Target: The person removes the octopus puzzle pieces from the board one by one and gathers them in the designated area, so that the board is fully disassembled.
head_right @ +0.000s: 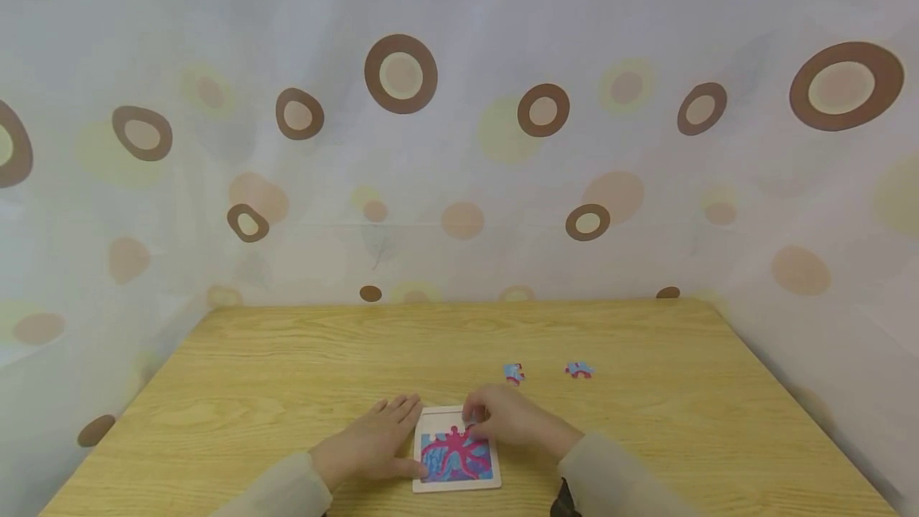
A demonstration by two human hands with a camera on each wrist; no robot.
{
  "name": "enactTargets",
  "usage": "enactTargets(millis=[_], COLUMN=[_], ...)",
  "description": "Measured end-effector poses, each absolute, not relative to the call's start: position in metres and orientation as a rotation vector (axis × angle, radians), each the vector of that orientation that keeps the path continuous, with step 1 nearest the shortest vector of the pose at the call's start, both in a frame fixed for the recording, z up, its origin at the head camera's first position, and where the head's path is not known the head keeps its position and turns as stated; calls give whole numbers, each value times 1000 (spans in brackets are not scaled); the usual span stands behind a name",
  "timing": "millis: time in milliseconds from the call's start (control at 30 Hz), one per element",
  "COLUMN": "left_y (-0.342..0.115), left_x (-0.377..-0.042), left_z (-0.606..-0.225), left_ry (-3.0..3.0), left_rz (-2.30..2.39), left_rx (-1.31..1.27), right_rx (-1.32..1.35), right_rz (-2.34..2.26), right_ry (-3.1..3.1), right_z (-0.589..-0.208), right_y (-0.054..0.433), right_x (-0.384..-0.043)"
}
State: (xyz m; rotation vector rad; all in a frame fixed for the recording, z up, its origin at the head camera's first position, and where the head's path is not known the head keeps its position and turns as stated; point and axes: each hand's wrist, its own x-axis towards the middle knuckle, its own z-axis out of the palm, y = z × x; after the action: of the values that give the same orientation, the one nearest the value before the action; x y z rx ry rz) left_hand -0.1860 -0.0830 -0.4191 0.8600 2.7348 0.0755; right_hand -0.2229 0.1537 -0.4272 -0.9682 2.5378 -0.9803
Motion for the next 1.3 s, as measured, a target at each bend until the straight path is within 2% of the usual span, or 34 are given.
enactTargets(millis=[633, 1300], left_y=[-82, -81], left_x=[-185, -185], left_z=[-419, -420], left_ry=[2743, 2752], left_rz=[56, 65], left_rx=[866, 841], right_rx=[-958, -989], right_rz=[-909, -1048], right_ry=[2611, 2586], right_z=[-427, -418], right_y=[149, 158], right_x=[-220, -218])
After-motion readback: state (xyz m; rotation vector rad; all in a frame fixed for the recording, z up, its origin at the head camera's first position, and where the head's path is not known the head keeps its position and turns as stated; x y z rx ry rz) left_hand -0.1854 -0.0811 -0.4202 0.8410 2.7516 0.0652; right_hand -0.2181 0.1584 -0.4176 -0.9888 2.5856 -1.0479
